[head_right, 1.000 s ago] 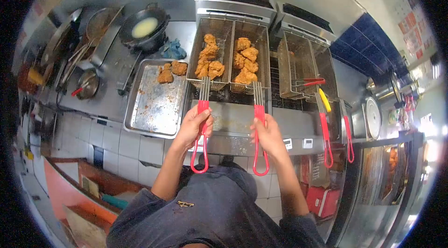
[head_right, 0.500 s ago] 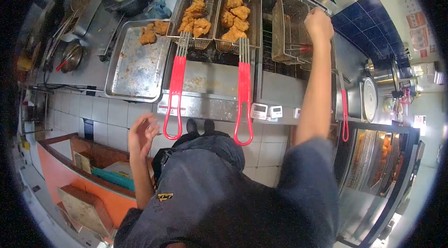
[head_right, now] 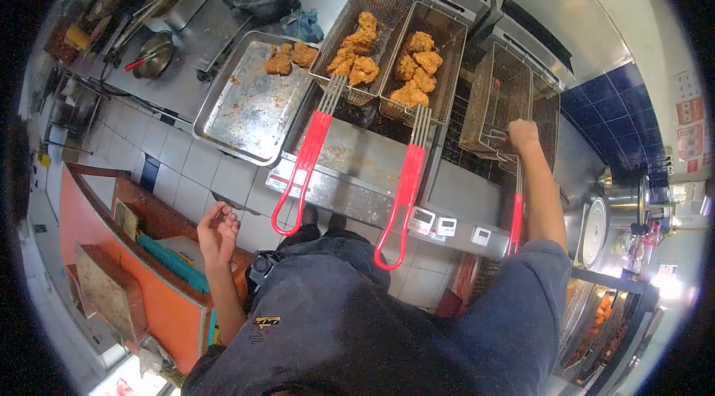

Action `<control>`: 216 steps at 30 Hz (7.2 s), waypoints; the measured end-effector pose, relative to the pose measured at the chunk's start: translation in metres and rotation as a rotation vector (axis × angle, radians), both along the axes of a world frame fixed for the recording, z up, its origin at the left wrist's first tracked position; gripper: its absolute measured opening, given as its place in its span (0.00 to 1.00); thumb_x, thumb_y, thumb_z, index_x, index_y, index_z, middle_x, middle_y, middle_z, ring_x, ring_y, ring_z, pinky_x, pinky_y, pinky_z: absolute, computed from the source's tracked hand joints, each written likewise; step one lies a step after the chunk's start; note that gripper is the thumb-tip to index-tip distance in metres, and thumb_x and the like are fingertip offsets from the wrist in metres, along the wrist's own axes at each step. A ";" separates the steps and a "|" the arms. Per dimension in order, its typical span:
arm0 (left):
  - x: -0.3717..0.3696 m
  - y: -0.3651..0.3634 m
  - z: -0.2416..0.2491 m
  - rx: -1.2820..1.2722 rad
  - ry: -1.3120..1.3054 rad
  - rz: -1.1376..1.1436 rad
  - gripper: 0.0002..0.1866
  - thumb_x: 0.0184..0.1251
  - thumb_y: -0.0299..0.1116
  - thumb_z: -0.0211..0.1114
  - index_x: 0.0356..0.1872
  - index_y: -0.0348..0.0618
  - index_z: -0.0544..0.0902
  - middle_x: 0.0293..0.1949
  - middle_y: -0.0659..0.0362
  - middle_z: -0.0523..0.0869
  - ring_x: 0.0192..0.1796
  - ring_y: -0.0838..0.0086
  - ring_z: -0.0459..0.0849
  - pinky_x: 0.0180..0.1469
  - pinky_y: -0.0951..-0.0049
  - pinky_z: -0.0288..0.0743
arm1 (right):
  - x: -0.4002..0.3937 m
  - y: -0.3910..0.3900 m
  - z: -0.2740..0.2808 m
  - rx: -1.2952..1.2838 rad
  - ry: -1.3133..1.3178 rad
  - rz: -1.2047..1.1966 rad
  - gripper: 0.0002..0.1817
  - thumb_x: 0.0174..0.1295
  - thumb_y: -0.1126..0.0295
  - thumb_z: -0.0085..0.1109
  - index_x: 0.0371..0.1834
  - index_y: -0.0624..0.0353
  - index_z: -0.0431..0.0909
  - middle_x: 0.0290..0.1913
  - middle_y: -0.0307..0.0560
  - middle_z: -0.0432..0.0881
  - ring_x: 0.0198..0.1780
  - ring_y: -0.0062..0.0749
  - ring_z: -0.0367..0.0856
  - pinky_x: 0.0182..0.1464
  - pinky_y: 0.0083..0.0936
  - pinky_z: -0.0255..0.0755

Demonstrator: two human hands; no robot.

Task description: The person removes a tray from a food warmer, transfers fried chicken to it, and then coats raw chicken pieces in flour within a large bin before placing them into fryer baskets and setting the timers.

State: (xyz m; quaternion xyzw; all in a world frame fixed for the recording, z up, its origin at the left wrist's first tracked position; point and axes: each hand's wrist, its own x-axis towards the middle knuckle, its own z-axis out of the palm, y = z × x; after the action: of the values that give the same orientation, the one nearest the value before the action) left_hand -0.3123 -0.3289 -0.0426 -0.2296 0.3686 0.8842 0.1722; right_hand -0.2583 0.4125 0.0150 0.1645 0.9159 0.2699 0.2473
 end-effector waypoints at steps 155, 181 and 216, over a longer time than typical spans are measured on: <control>0.200 0.393 -0.018 -0.736 1.590 -1.578 0.21 0.65 0.32 0.61 0.57 0.35 0.72 0.43 0.38 0.85 0.38 0.40 0.86 0.42 0.50 0.82 | 0.157 -0.069 0.137 -0.283 0.959 -0.136 0.17 0.67 0.61 0.57 0.47 0.65 0.67 0.33 0.68 0.83 0.40 0.67 0.82 0.42 0.55 0.75; 0.243 0.413 -0.037 -1.478 1.639 -1.117 0.30 0.57 0.33 0.65 0.59 0.27 0.71 0.44 0.45 0.78 0.44 0.54 0.83 0.42 0.60 0.81 | 0.184 -0.045 0.154 -0.635 0.989 0.006 0.14 0.65 0.68 0.58 0.41 0.68 0.67 0.29 0.69 0.81 0.35 0.67 0.82 0.36 0.51 0.76; 0.233 0.399 -0.056 -1.433 1.558 -1.214 0.30 0.55 0.30 0.64 0.61 0.26 0.72 0.46 0.49 0.80 0.42 0.61 0.85 0.42 0.67 0.81 | 0.156 -0.051 0.132 -0.613 0.937 0.091 0.16 0.67 0.62 0.58 0.49 0.62 0.72 0.34 0.63 0.84 0.41 0.61 0.83 0.45 0.48 0.75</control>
State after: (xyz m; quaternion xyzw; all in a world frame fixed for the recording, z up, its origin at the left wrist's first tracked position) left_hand -0.0792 0.0701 -0.0984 0.5285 0.8248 0.1576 0.1245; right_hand -0.1028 0.3619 0.1469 0.1480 0.9706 -0.1001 -0.1613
